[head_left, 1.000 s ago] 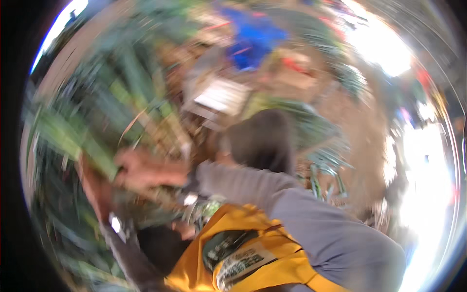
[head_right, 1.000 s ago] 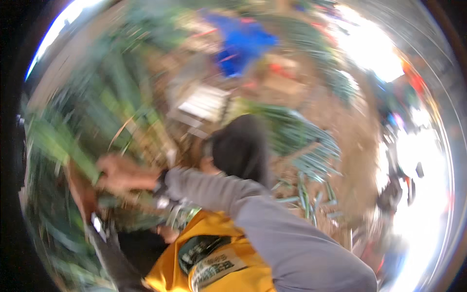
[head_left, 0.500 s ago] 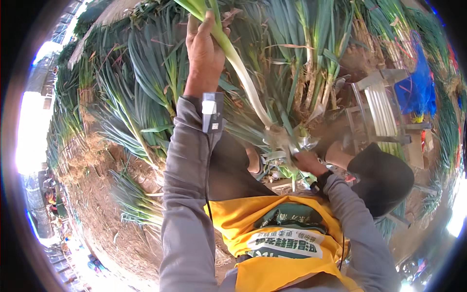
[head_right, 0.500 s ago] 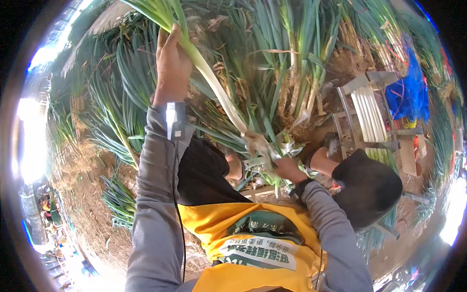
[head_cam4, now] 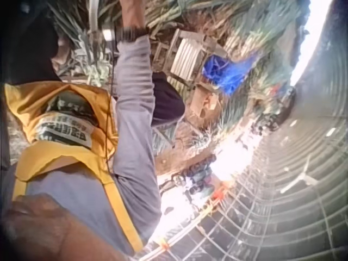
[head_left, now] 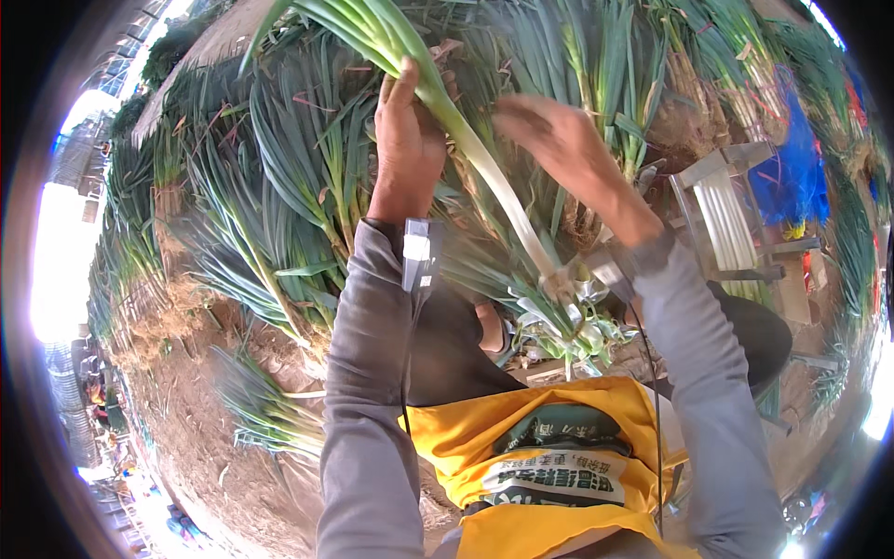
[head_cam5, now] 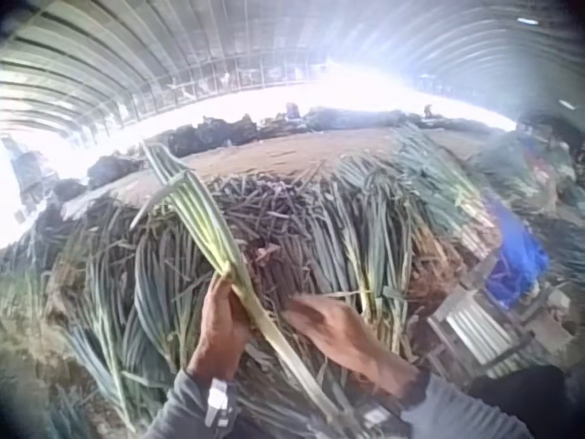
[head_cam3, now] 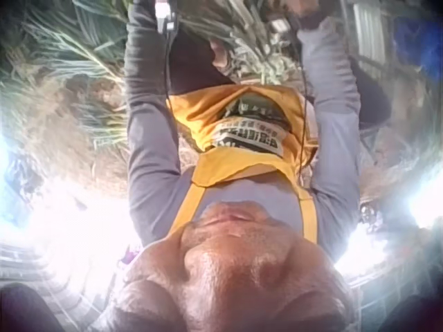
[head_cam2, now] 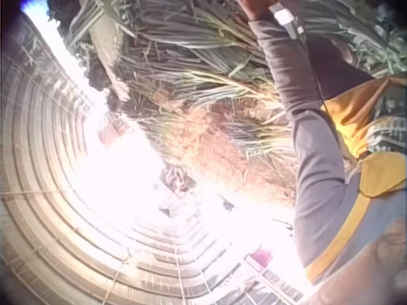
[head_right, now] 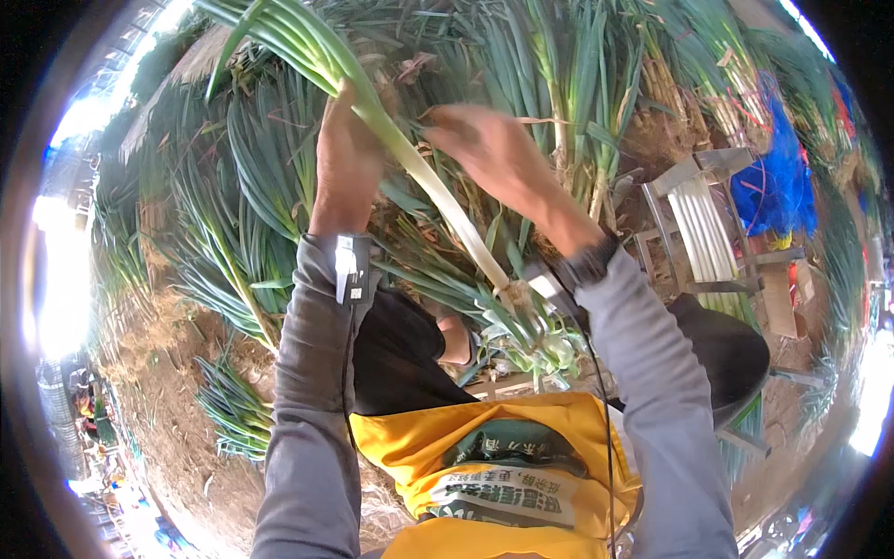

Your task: Peeling and cleaning spring onions or leeks and placing them in a metal tray.

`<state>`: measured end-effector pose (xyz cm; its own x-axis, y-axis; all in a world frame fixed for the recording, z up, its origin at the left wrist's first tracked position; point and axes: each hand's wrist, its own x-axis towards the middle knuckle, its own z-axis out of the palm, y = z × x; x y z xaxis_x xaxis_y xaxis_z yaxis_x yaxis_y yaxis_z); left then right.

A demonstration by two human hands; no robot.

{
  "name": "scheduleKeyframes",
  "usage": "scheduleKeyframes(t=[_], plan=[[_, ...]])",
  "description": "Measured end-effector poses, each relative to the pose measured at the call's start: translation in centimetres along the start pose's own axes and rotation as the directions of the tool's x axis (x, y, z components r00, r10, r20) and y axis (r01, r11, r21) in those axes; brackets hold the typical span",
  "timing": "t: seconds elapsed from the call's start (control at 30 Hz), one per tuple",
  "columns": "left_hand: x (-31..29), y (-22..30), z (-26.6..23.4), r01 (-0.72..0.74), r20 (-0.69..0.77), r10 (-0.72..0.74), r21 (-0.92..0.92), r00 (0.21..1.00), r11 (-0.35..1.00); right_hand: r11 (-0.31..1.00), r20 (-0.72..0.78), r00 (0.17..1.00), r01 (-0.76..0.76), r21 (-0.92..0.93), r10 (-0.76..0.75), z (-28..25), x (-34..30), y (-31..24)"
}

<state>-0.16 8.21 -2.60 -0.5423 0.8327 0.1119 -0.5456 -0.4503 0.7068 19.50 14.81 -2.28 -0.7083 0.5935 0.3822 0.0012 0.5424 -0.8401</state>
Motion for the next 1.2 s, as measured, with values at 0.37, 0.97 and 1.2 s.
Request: scheduleKeyframes(t=[0.37,0.97,1.2], plan=[[-1.6,-1.2,2.0,0.056,0.156,-0.057,0.010,0.986,0.998,0.983,0.004,0.997,-0.079,0.165,0.079,1.2,3.5,-2.0],[-0.3,1.4,0.7,-0.143,0.049,0.137,0.172,0.989,0.975,0.835,0.339,0.765,-0.524,-0.170,0.548,1.2,-17.9,10.3],[-0.3,0.4,-0.3,-0.084,0.144,0.072,0.081,0.987,0.993,0.953,0.022,0.957,-0.287,-0.097,0.290,2.5,-14.9,7.7]])
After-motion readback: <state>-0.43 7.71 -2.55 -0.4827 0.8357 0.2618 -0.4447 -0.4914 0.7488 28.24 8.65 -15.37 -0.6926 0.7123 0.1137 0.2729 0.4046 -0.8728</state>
